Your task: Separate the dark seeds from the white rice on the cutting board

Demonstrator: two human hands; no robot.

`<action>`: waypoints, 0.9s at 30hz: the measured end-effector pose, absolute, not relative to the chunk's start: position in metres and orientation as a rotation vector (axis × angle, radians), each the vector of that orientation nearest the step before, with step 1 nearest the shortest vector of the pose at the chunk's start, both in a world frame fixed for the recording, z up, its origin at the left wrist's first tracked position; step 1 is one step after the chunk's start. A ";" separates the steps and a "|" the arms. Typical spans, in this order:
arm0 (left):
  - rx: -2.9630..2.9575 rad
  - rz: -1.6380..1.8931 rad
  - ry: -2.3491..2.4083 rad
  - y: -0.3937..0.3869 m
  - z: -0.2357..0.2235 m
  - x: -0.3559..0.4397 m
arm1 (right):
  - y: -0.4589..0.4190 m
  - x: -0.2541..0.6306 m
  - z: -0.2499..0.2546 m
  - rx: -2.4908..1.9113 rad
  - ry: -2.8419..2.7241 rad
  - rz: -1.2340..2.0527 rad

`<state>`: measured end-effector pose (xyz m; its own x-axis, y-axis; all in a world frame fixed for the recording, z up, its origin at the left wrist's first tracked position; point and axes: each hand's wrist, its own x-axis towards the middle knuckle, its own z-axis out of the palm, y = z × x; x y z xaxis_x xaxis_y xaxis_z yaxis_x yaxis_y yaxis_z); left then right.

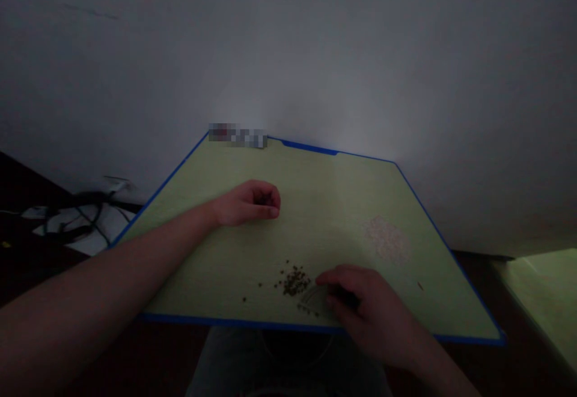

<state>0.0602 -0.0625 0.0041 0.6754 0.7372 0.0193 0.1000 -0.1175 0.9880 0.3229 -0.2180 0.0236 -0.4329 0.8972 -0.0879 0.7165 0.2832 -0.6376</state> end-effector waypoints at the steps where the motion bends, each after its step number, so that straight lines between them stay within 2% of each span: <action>1: 1.623 0.623 0.701 -0.063 0.004 0.060 | -0.217 0.320 0.024 -1.468 -2.270 0.898; 13: 1.624 0.630 0.699 -0.063 0.005 0.061 | -0.209 0.308 0.038 -1.301 -2.409 1.049; 22: 1.620 0.633 0.698 -0.065 0.008 0.062 | -0.217 0.319 0.036 -1.335 -2.346 1.057; 27: 1.487 0.713 0.700 -0.060 0.003 0.060 | -0.188 0.302 0.051 -1.298 -2.235 1.011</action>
<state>0.0600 -0.0601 0.0027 0.6206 0.7838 0.0215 0.0073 -0.0333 0.9994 0.3020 -0.1884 0.0506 -0.5105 0.8589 -0.0410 0.5979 0.3203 -0.7348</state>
